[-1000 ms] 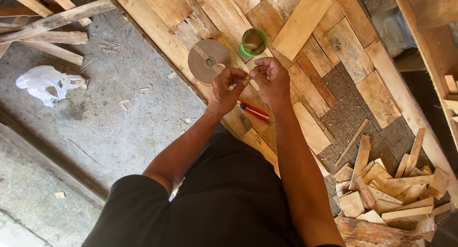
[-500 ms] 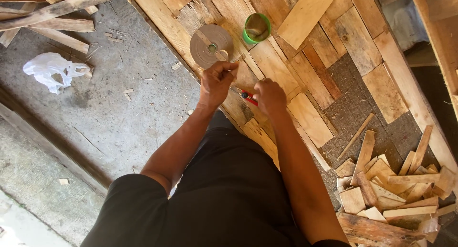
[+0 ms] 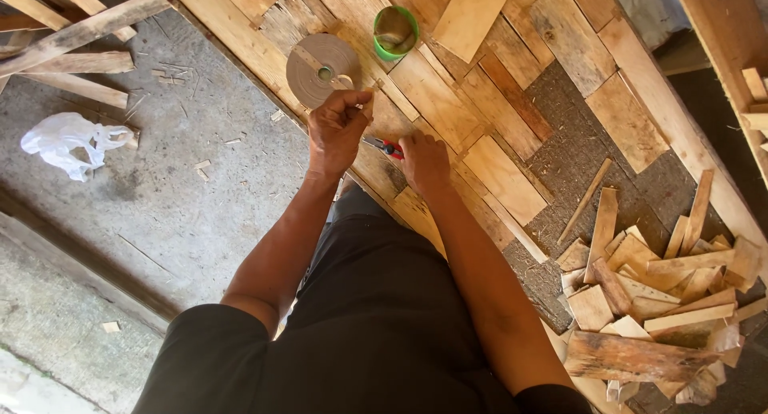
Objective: The person is assembling small pieces of wood onto a panel to create a wood mosaic or decorative surface.
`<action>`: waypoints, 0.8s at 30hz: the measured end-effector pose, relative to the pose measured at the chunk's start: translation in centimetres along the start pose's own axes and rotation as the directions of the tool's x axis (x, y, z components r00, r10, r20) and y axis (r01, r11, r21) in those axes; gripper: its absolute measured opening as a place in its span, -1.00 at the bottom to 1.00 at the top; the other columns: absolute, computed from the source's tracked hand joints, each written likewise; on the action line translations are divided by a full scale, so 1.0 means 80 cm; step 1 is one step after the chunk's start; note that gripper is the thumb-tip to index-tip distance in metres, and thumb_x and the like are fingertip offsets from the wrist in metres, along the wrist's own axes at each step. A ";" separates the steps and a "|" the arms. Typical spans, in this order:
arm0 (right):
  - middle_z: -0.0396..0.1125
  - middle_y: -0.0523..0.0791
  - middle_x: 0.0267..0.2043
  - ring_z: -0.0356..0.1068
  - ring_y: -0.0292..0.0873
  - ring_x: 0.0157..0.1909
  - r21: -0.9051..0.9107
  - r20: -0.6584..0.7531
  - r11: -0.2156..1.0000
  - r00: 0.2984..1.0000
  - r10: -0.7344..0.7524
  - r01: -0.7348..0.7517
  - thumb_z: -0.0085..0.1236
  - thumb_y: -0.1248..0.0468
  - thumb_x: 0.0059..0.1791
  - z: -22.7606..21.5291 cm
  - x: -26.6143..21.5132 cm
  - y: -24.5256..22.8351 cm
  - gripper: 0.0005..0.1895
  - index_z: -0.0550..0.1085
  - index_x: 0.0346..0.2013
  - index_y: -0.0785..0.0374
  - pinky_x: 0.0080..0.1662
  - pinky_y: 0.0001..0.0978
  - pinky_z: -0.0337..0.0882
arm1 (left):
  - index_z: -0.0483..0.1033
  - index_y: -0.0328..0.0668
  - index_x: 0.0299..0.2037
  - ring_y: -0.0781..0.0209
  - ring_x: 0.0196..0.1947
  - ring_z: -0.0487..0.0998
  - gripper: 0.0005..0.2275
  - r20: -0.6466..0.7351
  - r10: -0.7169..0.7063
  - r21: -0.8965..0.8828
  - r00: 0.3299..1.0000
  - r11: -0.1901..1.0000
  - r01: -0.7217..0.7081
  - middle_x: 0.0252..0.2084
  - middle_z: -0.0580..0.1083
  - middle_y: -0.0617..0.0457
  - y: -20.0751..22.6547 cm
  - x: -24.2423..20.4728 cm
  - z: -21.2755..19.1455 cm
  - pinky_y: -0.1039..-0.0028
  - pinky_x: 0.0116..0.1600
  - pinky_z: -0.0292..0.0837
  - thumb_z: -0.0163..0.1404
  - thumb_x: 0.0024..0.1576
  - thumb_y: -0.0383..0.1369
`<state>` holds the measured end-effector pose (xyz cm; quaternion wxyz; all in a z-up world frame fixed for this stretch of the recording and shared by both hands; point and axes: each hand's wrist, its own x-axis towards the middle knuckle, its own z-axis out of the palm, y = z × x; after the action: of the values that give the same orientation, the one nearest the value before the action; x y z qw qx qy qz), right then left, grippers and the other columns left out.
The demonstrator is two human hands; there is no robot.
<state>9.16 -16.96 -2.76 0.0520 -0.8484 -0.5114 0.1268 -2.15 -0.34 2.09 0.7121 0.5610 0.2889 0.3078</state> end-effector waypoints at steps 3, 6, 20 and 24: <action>0.36 -0.06 -0.13 0.37 0.03 -0.05 -0.056 -0.076 0.998 0.996 -0.038 0.034 0.21 0.26 -0.08 0.018 -0.006 0.008 -0.74 0.47 -0.10 0.15 -0.03 -0.05 0.32 | 0.60 -0.37 -0.02 0.49 -0.32 0.51 -0.86 -0.009 -0.015 0.004 1.000 1.000 0.015 -0.24 0.57 0.15 0.000 0.000 0.004 0.66 -0.19 0.48 0.14 0.23 -0.58; 0.34 -0.02 -0.13 0.38 0.02 -0.04 -0.076 -0.030 0.995 0.997 -0.066 0.063 0.22 0.24 -0.14 0.013 -0.008 0.006 -0.70 0.45 -0.13 0.17 -0.06 -0.07 0.34 | 0.59 -0.37 0.01 0.48 -0.28 0.54 -0.83 0.038 0.023 0.025 0.999 0.999 -0.024 -0.20 0.55 0.14 0.013 -0.002 0.004 0.65 -0.16 0.51 0.14 0.23 -0.60; 0.47 -0.05 -0.30 0.48 -0.09 -0.35 0.606 0.000 0.745 0.936 0.352 -0.280 -0.01 0.33 0.10 -0.126 -0.082 0.044 -0.80 0.41 0.03 0.23 -0.24 -0.22 0.45 | 0.61 -0.34 0.03 0.53 -0.34 0.45 -0.78 0.150 0.063 0.072 0.987 0.995 -0.074 -0.11 0.52 0.12 0.036 0.000 0.017 0.67 -0.24 0.42 0.13 0.19 -0.64; 0.46 -0.01 -0.17 0.49 -0.06 -0.23 0.575 -0.309 0.818 0.922 0.232 -0.013 0.00 0.39 0.12 -0.193 -0.108 0.024 -0.75 0.46 0.10 0.25 -0.17 -0.24 0.45 | 0.60 -0.31 -0.01 0.53 -0.32 0.43 -0.79 0.251 0.112 0.069 0.961 0.989 -0.134 -0.04 0.51 0.11 0.041 -0.002 0.034 0.67 -0.25 0.45 0.13 0.16 -0.63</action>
<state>11.09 -24.83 13.05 0.3854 -0.8349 -0.3757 0.1151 -0.58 -1.59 5.89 0.6975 0.6415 0.1756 0.2667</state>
